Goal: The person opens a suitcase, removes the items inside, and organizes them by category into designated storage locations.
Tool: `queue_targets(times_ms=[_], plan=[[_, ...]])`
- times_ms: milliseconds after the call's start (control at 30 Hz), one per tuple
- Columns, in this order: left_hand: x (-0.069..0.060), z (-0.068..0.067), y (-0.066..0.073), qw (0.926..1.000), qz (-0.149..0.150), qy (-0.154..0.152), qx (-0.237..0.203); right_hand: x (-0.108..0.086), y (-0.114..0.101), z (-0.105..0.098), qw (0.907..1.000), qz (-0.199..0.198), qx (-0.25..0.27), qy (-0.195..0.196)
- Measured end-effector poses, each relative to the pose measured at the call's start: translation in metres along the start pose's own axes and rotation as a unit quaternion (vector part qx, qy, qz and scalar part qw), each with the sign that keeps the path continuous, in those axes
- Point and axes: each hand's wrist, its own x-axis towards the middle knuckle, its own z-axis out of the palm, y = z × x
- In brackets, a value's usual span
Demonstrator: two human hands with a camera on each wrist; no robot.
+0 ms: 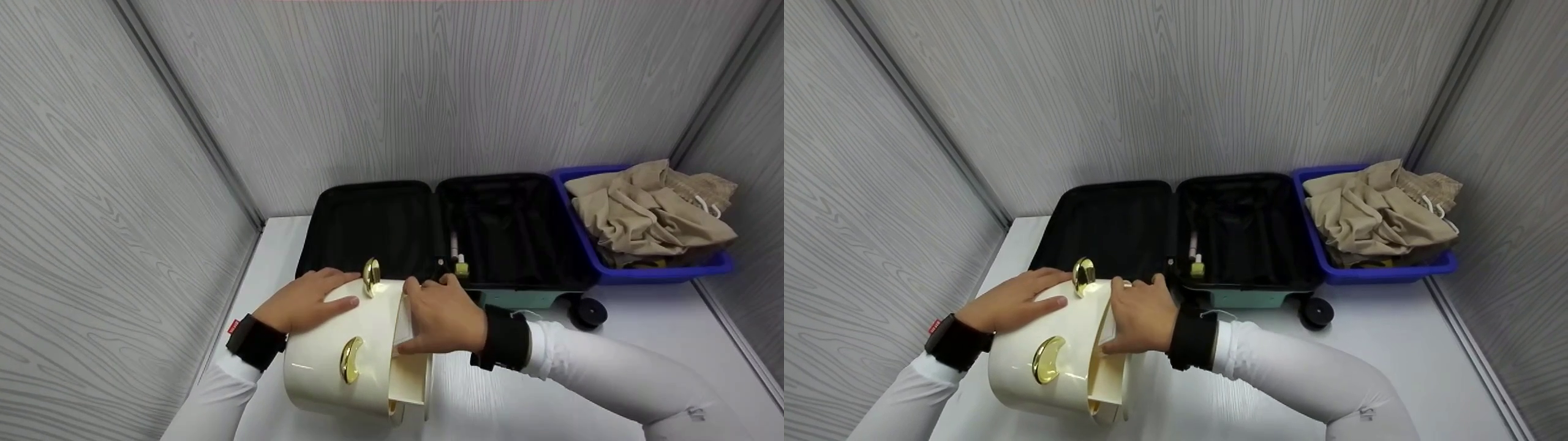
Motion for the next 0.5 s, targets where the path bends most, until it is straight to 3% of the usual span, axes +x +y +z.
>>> queue_targets(times_ms=[133, 267, 367, 500], plan=[[0.000, 0.000, -0.001, 1.0000, 0.002, 0.000, 0.002, 0.004, 0.000, -0.002, 0.9981, 0.016, 0.020, -0.055], [0.001, 0.002, -0.002, 1.0000, 0.002, 0.001, 0.004, 0.006, 0.000, -0.005, 0.9966, 0.015, 0.024, -0.077], [0.001, 0.003, -0.003, 1.0000, 0.001, 0.002, 0.002, 0.003, 0.003, -0.009, 0.9967, 0.008, 0.045, -0.068], [0.001, 0.002, -0.002, 1.0000, 0.000, 0.002, 0.001, -0.004, 0.014, -0.013, 0.9927, -0.019, 0.119, -0.001]])
